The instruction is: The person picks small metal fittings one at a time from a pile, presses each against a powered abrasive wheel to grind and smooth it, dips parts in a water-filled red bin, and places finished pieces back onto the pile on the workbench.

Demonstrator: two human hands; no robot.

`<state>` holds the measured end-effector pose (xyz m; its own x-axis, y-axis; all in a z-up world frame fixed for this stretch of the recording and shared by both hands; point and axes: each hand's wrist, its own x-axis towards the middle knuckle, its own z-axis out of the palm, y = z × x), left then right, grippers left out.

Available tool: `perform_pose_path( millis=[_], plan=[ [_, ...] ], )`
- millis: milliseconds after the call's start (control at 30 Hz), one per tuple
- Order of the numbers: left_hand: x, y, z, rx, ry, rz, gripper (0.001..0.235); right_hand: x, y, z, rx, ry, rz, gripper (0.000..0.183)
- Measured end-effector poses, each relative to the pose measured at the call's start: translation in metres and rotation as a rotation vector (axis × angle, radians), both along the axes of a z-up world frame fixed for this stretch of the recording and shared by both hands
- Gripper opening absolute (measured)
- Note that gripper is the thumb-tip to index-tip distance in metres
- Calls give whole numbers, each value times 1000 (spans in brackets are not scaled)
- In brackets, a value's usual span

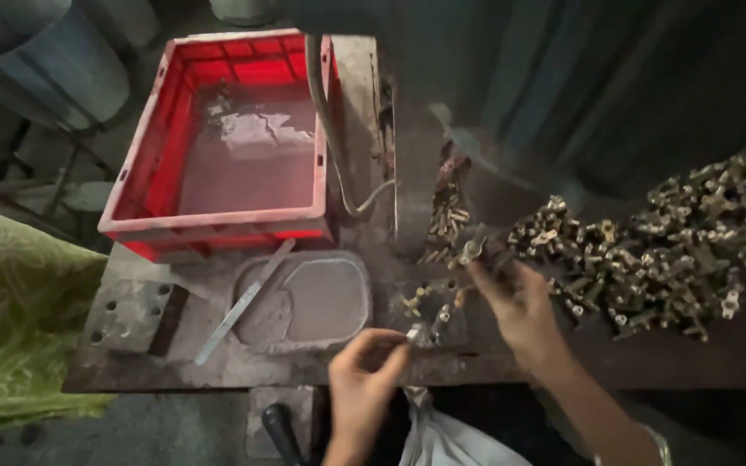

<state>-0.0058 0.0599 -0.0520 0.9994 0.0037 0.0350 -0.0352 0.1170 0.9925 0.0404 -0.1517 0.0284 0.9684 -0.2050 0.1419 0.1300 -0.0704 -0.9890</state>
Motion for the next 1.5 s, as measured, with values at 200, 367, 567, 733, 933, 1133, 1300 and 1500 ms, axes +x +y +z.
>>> perform_pose_path(
  millis=[200,367,567,733,933,1133,1300,1500],
  plan=[
    [-19,-31,20,360,-145,81,17,-3,2,5,39,10,70,25],
    [-14,-37,19,449,-223,96,15,1,-1,-9,112,-25,152,24],
    [8,-30,44,537,-241,163,15,8,-3,-9,134,-11,143,23],
    [36,-39,61,700,-488,239,22,0,2,5,31,-22,81,24],
    [42,-43,46,1085,-348,25,36,8,-4,-26,126,-46,68,23],
    [17,-31,17,-216,164,0,39,1,6,-10,232,-85,161,24],
    [1,-27,-23,-504,336,70,50,6,0,-12,160,-17,102,23],
    [3,-32,-28,-460,353,111,51,6,5,2,98,37,35,25]
  ],
)
